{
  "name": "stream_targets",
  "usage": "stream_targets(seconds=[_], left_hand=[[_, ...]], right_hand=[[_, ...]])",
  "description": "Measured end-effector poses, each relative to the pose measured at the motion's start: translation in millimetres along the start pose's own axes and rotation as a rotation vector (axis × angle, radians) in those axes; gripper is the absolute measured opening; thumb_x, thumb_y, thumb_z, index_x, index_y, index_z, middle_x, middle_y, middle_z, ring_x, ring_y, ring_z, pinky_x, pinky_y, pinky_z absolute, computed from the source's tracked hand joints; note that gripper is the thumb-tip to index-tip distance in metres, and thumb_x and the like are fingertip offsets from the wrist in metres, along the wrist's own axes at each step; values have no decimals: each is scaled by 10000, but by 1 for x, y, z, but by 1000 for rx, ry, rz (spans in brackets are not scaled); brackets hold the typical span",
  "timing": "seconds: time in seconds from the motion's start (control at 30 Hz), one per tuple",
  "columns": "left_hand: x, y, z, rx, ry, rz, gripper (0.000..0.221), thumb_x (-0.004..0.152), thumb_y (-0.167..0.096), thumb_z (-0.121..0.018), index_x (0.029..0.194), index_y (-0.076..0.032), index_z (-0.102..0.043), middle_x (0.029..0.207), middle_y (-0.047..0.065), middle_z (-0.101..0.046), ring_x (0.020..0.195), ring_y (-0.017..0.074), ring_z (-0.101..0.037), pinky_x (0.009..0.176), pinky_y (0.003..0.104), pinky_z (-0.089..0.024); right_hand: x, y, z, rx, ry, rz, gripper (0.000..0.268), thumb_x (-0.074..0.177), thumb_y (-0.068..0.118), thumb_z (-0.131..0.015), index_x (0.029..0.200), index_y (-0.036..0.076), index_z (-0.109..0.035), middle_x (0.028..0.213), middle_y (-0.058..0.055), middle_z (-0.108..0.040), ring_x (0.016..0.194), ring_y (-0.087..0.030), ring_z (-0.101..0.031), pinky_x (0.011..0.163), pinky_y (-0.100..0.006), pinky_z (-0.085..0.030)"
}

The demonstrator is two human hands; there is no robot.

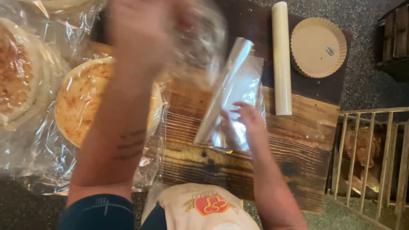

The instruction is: Rapidly wrapping pre-made pizza bases in plastic film on a wooden workbench.

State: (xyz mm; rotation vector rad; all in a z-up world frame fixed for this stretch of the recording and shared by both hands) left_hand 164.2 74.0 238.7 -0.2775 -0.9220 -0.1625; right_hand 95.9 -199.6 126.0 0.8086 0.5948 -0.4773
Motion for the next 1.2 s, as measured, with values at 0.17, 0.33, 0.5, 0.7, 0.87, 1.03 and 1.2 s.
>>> stream_targets(seconds=[0.17, 0.33, 0.5, 0.7, 0.87, 1.03, 1.2], left_hand=[[-18, -118, 22, -1058, 701, 177, 109, 1009, -60, -474, 941, -120, -534, 739, 24, -613, 611, 148, -581, 542, 256, -494], [-104, -86, -36, -1256, 226, 1011, 187, 987, -6, -459, 1005, -169, -548, 623, -26, -510, 499, 92, -510, 465, 213, -409], [-174, -95, -35, -810, 817, 656, 255, 1044, -305, -416, 1265, -264, -537, 1059, 87, -736, 968, 394, -721, 874, 495, -567], [-214, -64, -21, -295, 624, -90, 333, 875, -337, -641, 1195, -271, -580, 834, -1, -641, 533, 265, -663, 492, 453, -541], [-231, 39, -22, 422, 469, 64, 134, 815, -231, -626, 938, -268, -583, 770, -65, -523, 624, 154, -628, 503, 313, -502], [-254, -20, -15, 61, 382, -265, 144, 812, -124, -620, 925, -200, -669, 807, 54, -568, 776, 285, -589, 685, 449, -450], [-300, -41, -46, -174, 652, -308, 77, 809, -163, -673, 857, -160, -732, 724, 53, -680, 676, 266, -665, 719, 506, -475]], right_hand=[[16, 5, 18, 1187, 330, 708, 322, 782, 135, -891, 1008, 10, -700, 899, -72, -717, 849, -182, -680, 787, -306, -529], [41, -84, -17, 611, -254, 530, 163, 812, 64, -797, 842, 96, -640, 671, -54, -592, 577, -166, -615, 513, -283, -454], [-27, -64, -32, 19, -580, 767, 881, 577, 230, -960, 1356, 23, -602, 1258, -254, -631, 1215, -411, -599, 1095, -476, -452], [41, -78, -53, -473, -739, 1242, 142, 631, 165, -633, 714, 176, -518, 656, 7, -472, 653, -235, -552, 781, -419, -496], [57, -142, -20, -658, -1031, 784, 284, 741, 254, -757, 697, 228, -477, 641, 12, -505, 620, -220, -600, 659, -356, -479], [10, -144, -30, -643, -537, 415, 380, 777, 423, -824, 950, 215, -557, 889, -57, -657, 842, -314, -680, 754, -475, -538], [-44, -49, 12, -85, -63, 350, 884, 622, 260, -958, 1366, -34, -582, 1326, -302, -641, 1191, -442, -663, 974, -551, -535]])
Point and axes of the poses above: each hand's wrist, its own x-axis towards the middle knuckle, its own z-axis out of the back of the hand, y = z × x, the point moved 1 cm from there along x, towards the middle knuckle
